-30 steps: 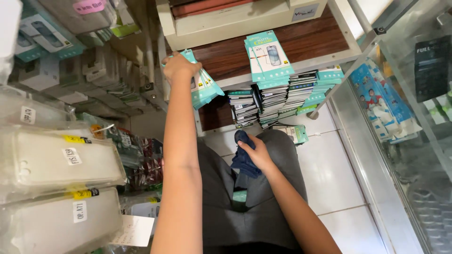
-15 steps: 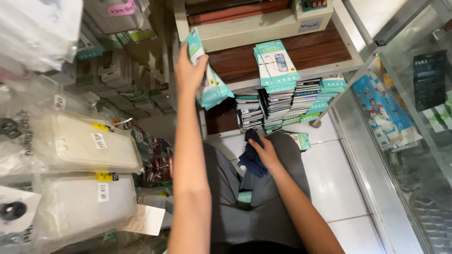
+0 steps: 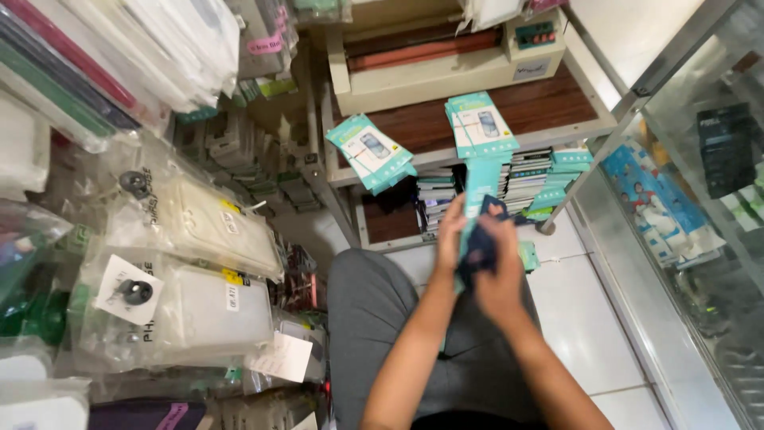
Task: The person cleans screen protector packaging with a blue cloth and organizes the packages on a shelf.
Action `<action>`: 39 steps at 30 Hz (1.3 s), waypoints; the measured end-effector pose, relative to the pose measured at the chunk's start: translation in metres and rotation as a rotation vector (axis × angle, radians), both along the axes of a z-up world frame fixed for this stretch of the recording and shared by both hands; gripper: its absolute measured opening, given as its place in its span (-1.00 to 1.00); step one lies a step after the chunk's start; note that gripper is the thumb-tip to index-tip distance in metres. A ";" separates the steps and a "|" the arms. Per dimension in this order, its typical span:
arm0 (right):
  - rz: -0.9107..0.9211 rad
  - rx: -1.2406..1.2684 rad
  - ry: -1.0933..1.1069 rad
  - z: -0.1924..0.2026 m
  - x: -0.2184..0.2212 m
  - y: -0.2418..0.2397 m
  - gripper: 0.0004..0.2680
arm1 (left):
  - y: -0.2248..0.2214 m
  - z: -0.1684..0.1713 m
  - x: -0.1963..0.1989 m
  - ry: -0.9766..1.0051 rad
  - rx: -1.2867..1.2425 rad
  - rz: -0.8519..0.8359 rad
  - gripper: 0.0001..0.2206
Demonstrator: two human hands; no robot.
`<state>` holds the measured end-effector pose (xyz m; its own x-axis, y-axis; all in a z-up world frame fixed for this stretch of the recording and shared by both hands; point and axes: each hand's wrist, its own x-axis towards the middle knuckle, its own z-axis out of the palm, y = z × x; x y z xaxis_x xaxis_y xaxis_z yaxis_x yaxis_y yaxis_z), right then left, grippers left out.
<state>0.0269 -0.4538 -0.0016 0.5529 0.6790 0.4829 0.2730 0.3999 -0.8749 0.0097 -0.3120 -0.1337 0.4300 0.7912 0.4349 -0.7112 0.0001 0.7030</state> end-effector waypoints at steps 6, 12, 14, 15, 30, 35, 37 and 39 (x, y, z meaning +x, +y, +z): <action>-0.085 0.137 -0.780 0.001 0.023 0.001 -0.51 | -0.042 0.077 -0.028 -0.077 -0.004 -0.131 -0.47; -0.167 0.340 -0.696 0.034 0.002 0.018 -0.56 | -0.043 0.156 -0.054 -0.261 -0.232 -0.341 -0.45; -0.127 0.349 -0.907 0.039 0.013 0.021 -0.58 | -0.051 0.182 -0.073 -0.328 -0.218 -0.415 -0.49; -0.073 0.350 -1.119 0.040 0.018 0.023 -0.61 | -0.055 0.194 -0.083 -0.399 -0.209 -0.481 -0.50; -0.098 0.366 -0.428 0.070 -0.036 0.006 -0.54 | -0.049 0.100 -0.049 -0.101 0.051 0.026 -0.35; 0.193 0.134 -0.239 0.060 -0.056 -0.037 -0.49 | -0.082 0.170 -0.088 -0.120 0.068 0.353 -0.32; 0.253 0.027 -0.105 0.047 -0.053 -0.042 -0.46 | -0.089 0.178 -0.095 -0.051 0.077 0.424 -0.32; 0.280 -0.009 -0.011 0.027 -0.046 -0.043 -0.54 | -0.092 0.188 -0.098 -0.044 0.034 0.345 -0.20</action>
<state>-0.0195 -0.4968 0.0251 0.3377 0.8090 0.4812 0.1621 0.4536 -0.8763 -0.0882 -0.4040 0.0543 0.1197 0.8714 0.4757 -0.6951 -0.2686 0.6668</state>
